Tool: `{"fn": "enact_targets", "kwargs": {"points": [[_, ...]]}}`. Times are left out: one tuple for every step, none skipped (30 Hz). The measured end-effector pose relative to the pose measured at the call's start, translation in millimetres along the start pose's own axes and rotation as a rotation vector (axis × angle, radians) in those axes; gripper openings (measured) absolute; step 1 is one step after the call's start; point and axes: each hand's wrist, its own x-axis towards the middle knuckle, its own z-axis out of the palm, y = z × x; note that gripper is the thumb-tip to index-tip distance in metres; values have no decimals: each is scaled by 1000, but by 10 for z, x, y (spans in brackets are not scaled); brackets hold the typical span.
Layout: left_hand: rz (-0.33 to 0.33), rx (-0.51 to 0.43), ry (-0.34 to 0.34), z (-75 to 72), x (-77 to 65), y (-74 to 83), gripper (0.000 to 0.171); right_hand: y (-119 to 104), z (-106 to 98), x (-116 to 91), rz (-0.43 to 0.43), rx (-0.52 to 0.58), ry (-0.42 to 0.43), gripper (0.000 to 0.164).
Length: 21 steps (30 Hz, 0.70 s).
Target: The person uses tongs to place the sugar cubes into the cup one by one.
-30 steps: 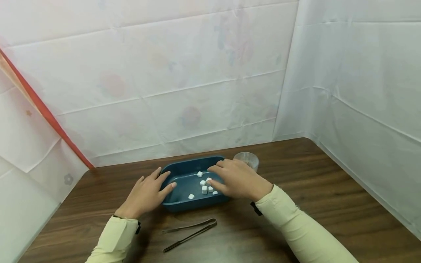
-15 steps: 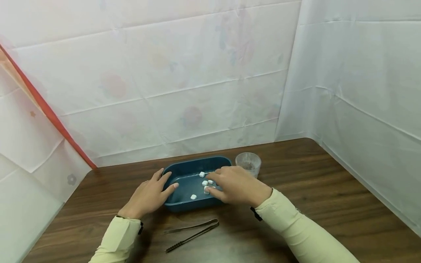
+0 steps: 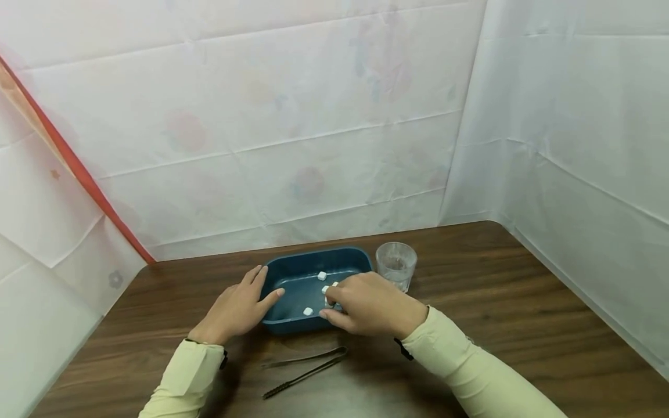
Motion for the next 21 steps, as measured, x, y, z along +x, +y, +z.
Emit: {"fn": "enact_targets", "kwargs": {"points": [[2,2,1,-1,-4,-4,81,-9,7,4,-4,4,0,23],[3,3,1,-3,-7,-7,81,-19,15,8,-9,6,0,23],[2,5,0,-6,-8,-9,81,-33,23,12,-17,3,-1,25],[-3,4,-1,-10,-9,-9,81,-46,35,17,-26,0,-4,26],[-6,6,-1,-12,-8,-12,82,-61,47,22,-36,-4,-9,28],[-10,6,-1,-15,-6,-13,82,-78,60,30,-48,-7,-15,29],[-15,6,0,-20,-5,-12,82,-95,73,36,-57,-9,-25,30],[-19,7,0,-23,-3,-12,82,-110,88,43,-64,-11,-38,30],[-23,6,0,-27,-2,-10,82,-125,101,48,-70,-15,-52,30],[-25,5,1,-28,0,-10,82,-136,114,52,-71,-18,-65,29],[-26,5,-1,-29,1,-9,82,-146,125,54,-69,-22,-76,28],[-26,3,-2,-29,3,-7,82,-153,134,53,-65,-25,-89,27],[-25,2,-3,-28,5,-4,82,-156,142,50,-58,-27,-99,26],[-23,1,-4,-26,7,-2,82,-159,147,46,-53,-29,-107,25],[-22,0,-6,-25,9,2,82,-161,150,42,-48,-30,-112,24],[-20,0,-7,-24,11,4,81,-161,154,37,-43,-26,-116,23],[-19,1,-9,-23,12,7,81,-162,158,35,-40,-22,-121,23],[-18,1,-11,-23,12,10,81,-163,162,33,-39,-19,-124,22],[-19,3,-13,-22,13,12,81,-167,165,32,-40,-18,-126,22],[-19,3,-14,-21,13,13,82,-171,171,32,-44,-22,-125,22],[-20,3,-15,-19,13,12,82,-176,177,32,-49,-26,-124,22]]}}
